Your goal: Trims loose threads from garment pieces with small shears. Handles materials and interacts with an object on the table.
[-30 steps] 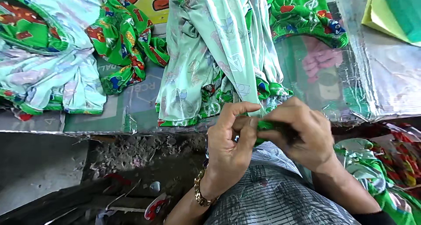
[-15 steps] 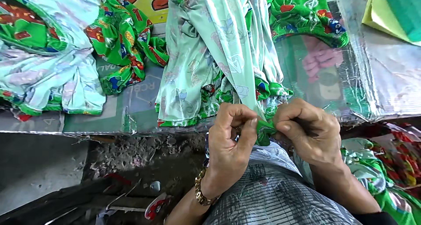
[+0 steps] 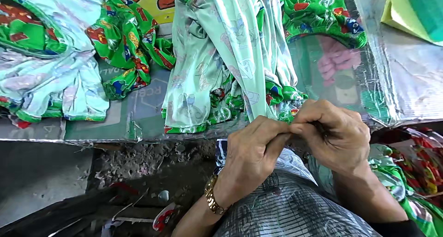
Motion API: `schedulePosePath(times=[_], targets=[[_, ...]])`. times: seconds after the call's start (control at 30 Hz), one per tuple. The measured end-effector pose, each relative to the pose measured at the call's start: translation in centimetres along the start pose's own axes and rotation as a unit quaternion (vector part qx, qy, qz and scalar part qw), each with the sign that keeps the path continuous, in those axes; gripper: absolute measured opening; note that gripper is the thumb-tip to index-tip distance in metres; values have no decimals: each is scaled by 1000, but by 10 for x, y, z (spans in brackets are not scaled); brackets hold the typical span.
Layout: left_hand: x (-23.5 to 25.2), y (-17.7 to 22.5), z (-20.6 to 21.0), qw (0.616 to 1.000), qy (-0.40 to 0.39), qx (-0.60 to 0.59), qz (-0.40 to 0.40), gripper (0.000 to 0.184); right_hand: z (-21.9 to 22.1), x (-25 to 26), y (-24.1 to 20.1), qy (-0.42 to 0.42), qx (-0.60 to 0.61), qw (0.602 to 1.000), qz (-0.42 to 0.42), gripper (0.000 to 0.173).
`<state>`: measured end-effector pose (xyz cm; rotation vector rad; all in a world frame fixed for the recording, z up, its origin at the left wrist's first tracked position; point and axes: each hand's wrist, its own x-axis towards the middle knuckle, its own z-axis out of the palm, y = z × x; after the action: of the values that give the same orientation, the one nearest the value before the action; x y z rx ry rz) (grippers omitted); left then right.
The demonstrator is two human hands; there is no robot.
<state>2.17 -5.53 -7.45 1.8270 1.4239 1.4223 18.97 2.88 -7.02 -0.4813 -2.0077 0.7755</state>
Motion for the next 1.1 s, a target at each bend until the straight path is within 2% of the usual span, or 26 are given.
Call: schedulePosePath(times=[0.07,0.13,0.2,0.3,0.47,0.57,0.73,1.1], targets=[[3,0,-4,1000,-3,-22,-22,5,-4,-1,-2,-21,-44,999,16,9],[6,-1,-9,998,-15,-35,-45,5,-10,-2,-5,-66,-99,991,62,23],[8,-2,-14,997,-30,-48,-61,4,-18,-1,-4,-103,-103,985,87,30],[12,-3,-18,995,-38,-58,-69,3,-27,2,-1,-131,-74,986,78,27],[19,-2,-20,997,-54,-37,-38,3,-30,7,4,-171,-73,980,63,21],[23,-2,-21,997,-68,-29,-24,4,-27,9,8,-184,-36,980,62,19],[24,-9,-20,993,-63,-88,-38,3,-22,9,12,-182,88,975,89,20],[16,-19,-7,994,-2,-113,0,3,-11,10,18,-168,187,962,107,15]])
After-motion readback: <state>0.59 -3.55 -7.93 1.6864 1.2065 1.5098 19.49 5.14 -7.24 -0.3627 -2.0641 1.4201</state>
